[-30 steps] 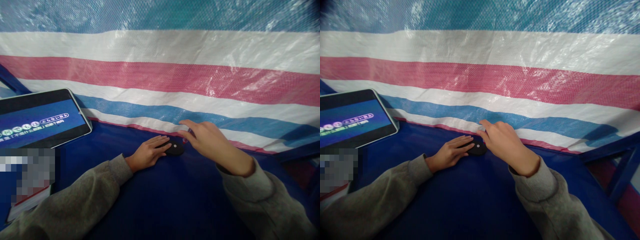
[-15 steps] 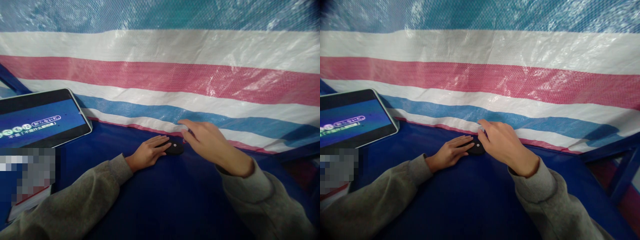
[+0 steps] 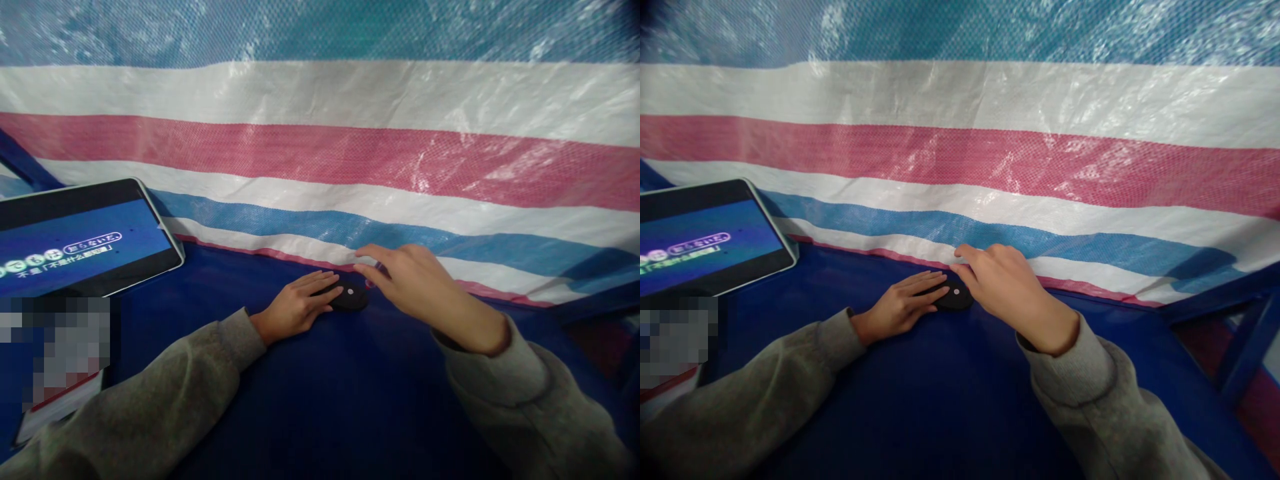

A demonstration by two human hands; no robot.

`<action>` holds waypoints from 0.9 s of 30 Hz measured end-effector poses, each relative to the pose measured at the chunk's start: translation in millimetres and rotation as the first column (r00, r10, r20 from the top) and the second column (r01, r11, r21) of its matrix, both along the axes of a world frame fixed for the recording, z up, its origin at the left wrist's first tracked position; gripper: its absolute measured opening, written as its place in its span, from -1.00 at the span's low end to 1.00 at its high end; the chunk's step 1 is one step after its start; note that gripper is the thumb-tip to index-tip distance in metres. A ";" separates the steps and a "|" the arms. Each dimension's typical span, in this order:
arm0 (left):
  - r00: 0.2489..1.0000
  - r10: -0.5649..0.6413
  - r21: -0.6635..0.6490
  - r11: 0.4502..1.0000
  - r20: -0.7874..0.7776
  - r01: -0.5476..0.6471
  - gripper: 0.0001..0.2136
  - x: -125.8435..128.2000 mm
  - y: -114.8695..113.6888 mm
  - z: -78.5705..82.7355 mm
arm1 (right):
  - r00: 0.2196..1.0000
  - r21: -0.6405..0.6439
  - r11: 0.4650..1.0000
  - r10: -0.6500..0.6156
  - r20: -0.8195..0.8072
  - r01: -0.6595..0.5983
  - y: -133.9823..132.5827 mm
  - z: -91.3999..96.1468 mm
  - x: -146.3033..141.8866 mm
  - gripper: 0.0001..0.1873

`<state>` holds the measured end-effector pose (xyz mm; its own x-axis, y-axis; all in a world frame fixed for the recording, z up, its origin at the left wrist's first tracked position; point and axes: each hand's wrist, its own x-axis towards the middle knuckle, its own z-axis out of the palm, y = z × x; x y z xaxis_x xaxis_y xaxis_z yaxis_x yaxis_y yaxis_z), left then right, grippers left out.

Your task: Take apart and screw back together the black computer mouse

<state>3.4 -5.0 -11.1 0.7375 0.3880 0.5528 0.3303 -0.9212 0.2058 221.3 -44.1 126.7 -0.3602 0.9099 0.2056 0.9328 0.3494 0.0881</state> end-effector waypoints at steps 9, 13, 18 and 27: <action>1.000 -0.002 -0.008 1.000 0.012 0.002 -0.62 0.4 -0.3 3.9 | 0.996 -0.055 0.998 -0.030 -0.089 0.025 -2.4 1.2 -2.3 -0.62; 1.000 0.004 -0.024 1.000 0.009 -0.004 -0.62 -0.2 0.3 2.4 | 0.996 -0.029 0.999 -0.028 -0.082 0.026 -1.4 1.1 -1.7 -0.66; 1.000 -0.002 -0.018 1.000 0.018 0.002 -0.63 -0.1 0.0 3.8 | 0.995 -0.032 0.997 -0.075 -0.066 0.073 -0.7 1.7 -0.8 -0.59; 1.000 0.000 0.005 1.000 0.006 0.000 -0.63 -0.2 -0.2 4.6 | 0.994 0.004 0.996 -0.089 -0.070 0.089 -0.3 0.7 -1.0 -0.70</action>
